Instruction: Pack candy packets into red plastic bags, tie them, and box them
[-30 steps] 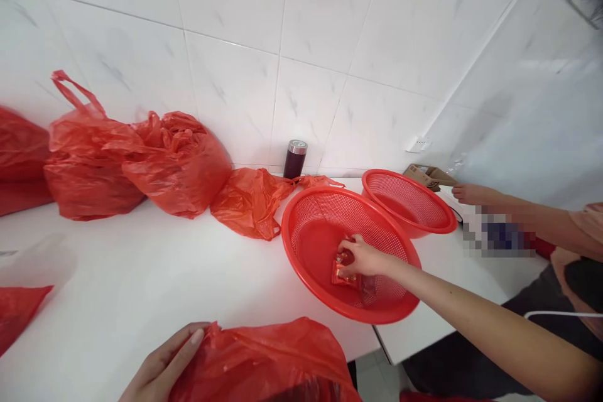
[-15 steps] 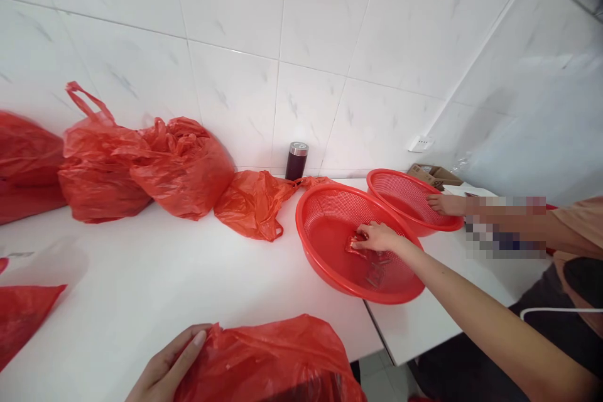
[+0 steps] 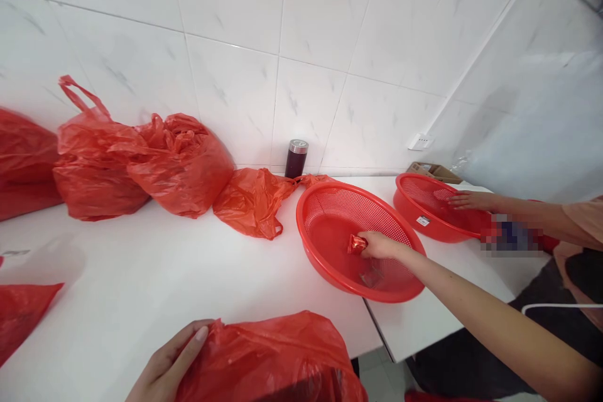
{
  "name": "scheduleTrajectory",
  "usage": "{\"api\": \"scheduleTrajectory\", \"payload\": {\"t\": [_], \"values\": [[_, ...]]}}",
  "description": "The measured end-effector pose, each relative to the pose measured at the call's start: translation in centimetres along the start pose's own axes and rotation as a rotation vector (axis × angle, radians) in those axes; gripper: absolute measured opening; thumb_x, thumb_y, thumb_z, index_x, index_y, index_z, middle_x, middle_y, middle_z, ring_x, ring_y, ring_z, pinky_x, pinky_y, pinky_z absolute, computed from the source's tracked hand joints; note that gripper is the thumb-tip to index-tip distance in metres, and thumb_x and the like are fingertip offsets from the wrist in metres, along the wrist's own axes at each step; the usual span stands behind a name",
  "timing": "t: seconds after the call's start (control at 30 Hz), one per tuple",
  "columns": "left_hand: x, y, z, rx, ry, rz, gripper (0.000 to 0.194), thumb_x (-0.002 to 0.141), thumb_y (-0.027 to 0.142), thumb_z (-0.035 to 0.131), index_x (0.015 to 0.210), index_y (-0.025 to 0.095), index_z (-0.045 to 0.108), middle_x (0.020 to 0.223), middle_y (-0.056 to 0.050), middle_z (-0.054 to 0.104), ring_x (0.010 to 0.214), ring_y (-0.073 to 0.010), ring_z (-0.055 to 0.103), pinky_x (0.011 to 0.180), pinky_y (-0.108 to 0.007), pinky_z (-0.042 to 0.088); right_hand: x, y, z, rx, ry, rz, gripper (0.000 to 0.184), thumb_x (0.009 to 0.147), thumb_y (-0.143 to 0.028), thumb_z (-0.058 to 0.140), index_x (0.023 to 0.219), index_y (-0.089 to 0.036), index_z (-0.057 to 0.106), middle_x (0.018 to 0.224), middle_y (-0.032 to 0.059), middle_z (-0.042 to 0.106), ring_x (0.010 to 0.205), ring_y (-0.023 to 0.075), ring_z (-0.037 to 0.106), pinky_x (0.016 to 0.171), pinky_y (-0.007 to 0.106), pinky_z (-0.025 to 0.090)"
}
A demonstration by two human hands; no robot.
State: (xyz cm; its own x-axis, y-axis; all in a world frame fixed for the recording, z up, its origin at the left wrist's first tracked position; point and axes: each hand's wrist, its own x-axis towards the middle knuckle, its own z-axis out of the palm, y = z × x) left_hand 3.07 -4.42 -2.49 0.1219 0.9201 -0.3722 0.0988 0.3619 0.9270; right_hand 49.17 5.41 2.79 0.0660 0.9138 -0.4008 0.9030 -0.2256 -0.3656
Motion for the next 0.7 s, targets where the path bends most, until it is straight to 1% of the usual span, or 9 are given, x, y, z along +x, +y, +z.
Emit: {"api": "scheduleTrajectory", "payload": {"t": [0.1,0.2,0.27,0.33,0.43,0.5,0.53,0.63,0.7], "values": [[-0.4,0.4,-0.1,-0.085,0.041,-0.021,0.049,0.074,0.059,0.065,0.106,0.024,0.073,0.104,-0.004,0.076,0.108,-0.0322,0.065,0.087,-0.037,0.057,0.0,-0.6,-1.6,0.080,0.050,-0.003,0.016,0.064,-0.012,0.067,0.077,-0.017,0.058,0.070,0.0004,0.061,0.063,0.0150,0.060,0.053,0.022,0.043],[-0.6,1.0,-0.1,-0.140,0.154,-0.043,0.047,0.078,0.057,0.062,0.109,0.023,0.072,0.106,-0.006,0.075,0.106,-0.0320,0.066,0.085,-0.040,0.058,-1.1,-2.4,-3.8,0.171,0.104,-0.054,0.015,0.071,-0.017,0.063,0.083,-0.017,0.055,0.076,0.0012,0.063,0.065,0.0141,0.061,0.055,0.022,0.047],[-0.6,1.6,0.1,-0.195,0.197,-0.065,0.047,0.080,0.056,0.060,0.112,0.023,0.071,0.113,-0.006,0.073,0.109,-0.0316,0.065,0.087,-0.040,0.058,-3.1,-4.8,-4.8,0.257,0.110,-0.127,0.016,0.076,-0.024,0.063,0.089,-0.019,0.054,0.082,0.0014,0.064,0.069,0.0136,0.062,0.058,0.022,0.049],[-0.5,2.3,0.6,-0.278,0.196,-0.076,0.048,0.081,0.055,0.060,0.117,0.023,0.068,0.120,-0.007,0.070,0.111,-0.0308,0.064,0.090,-0.040,0.056,-5.8,-8.0,-4.9,0.413,0.050,-0.229,0.023,0.079,-0.034,0.065,0.093,-0.020,0.053,0.080,0.0006,0.064,0.067,0.0134,0.062,0.058,0.023,0.050],[-0.1,3.4,1.9,-0.414,0.159,-0.077,0.053,0.082,0.052,0.061,0.125,0.020,0.062,0.127,-0.010,0.066,0.114,-0.0300,0.062,0.093,-0.040,0.054,-9.3,-13.4,-2.3,0.604,-0.180,-0.420,0.030,0.076,-0.041,0.070,0.091,-0.021,0.054,0.073,-0.0031,0.061,0.060,0.0114,0.059,0.058,0.024,0.050],[0.3,4.0,2.8,-0.480,0.122,-0.070,0.058,0.082,0.052,0.062,0.130,0.020,0.058,0.128,-0.012,0.064,0.116,-0.0306,0.061,0.093,-0.040,0.054,-10.2,-16.4,0.7,0.541,-0.368,-0.592,0.032,0.073,-0.039,0.074,0.094,-0.022,0.056,0.080,-0.0025,0.062,0.068,0.0121,0.061,0.064,0.025,0.051],[0.4,4.3,3.1,-0.498,0.097,-0.066,0.060,0.082,0.052,0.061,0.133,0.020,0.055,0.129,-0.012,0.064,0.116,-0.0309,0.061,0.092,-0.040,0.055,-10.1,-17.5,2.4,0.437,-0.405,-0.659,0.030,0.073,-0.037,0.074,0.094,-0.022,0.058,0.085,-0.0012,0.063,0.072,0.0132,0.061,0.068,0.027,0.051],[0.9,4.5,3.3,-0.483,0.072,-0.052,0.064,0.083,0.053,0.060,0.138,0.023,0.049,0.131,-0.012,0.062,0.118,-0.0305,0.059,0.091,-0.040,0.055,-8.8,-19.2,6.1,0.077,-0.259,-0.691,0.040,0.073,-0.026,0.074,0.111,-0.027,0.063,0.124,0.0060,0.055,0.102,0.0214,0.058,0.087,0.035,0.047],[1.2,4.3,3.0,-0.404,0.109,-0.013,0.064,0.083,0.055,0.058,0.139,0.024,0.048,0.133,-0.011,0.061,0.120,-0.0299,0.057,0.092,-0.039,0.054,-8.1,-19.1,6.3,-0.004,-0.163,-0.704,0.050,0.076,-0.024,0.071,0.124,-0.033,0.058,0.142,0.0058,0.042,0.121,0.0251,0.049,0.098,0.039,0.041]]}}
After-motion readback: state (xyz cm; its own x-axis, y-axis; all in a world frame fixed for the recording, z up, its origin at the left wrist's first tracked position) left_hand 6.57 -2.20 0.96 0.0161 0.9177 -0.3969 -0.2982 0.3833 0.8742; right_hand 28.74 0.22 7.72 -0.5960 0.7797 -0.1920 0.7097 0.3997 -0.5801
